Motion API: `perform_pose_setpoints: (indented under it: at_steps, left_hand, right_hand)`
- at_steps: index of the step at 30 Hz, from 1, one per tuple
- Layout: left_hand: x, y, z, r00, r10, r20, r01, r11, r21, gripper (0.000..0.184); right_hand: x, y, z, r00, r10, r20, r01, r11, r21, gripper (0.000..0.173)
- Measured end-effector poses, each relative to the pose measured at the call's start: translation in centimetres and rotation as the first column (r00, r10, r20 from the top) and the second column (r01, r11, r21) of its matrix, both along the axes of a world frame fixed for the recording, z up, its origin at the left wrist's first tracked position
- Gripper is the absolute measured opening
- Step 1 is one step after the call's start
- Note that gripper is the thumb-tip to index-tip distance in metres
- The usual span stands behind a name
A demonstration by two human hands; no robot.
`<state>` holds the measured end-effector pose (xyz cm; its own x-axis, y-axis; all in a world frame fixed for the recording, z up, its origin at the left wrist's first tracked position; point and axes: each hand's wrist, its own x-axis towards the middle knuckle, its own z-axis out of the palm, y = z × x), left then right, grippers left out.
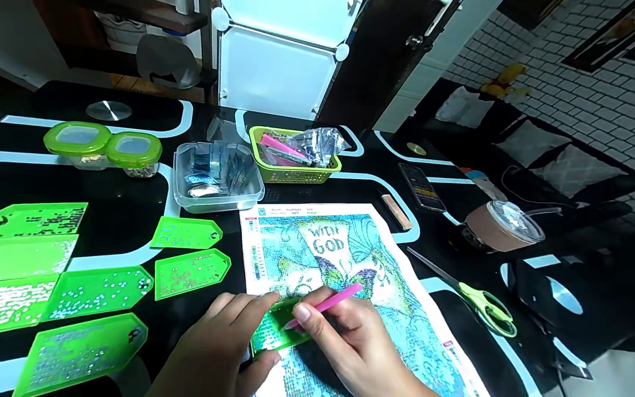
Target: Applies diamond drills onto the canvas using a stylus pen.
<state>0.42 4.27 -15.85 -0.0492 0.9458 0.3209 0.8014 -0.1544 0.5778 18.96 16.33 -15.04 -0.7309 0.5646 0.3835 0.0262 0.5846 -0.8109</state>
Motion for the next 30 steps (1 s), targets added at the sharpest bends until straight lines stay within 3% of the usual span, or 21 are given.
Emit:
perform_pose_setpoints:
  at_steps: [21, 24, 28, 30]
  left_hand:
    - [0.1, 0.1, -0.3, 0.998, 0.022, -0.053, -0.020, 0.999, 0.035, 0.051]
    - [0.1, 0.1, -0.3, 0.999, 0.022, -0.043, -0.021, 0.999, 0.030, 0.052]
    - [0.1, 0.1, -0.2, 1.000, 0.011, -0.018, -0.011, 1.000, 0.012, 0.051]
    - [0.0, 0.1, -0.1, 1.000, 0.002, 0.003, -0.002, 1.000, 0.002, 0.051]
  right_hand:
    - [-1.1, -0.1, -0.5, 1.000, -0.004, 0.026, 0.003, 0.998, 0.058, 0.028]
    - [-0.8, -0.1, 0.0, 0.998, 0.015, -0.053, -0.017, 0.999, -0.033, 0.025]
    - [0.4, -0.6, 0.4, 0.991, -0.018, -0.134, -0.029, 0.940, -0.339, 0.021]
    - [1.2, -1.1, 0.1, 0.991, -0.054, -0.119, 0.000, 0.909, -0.416, 0.018]
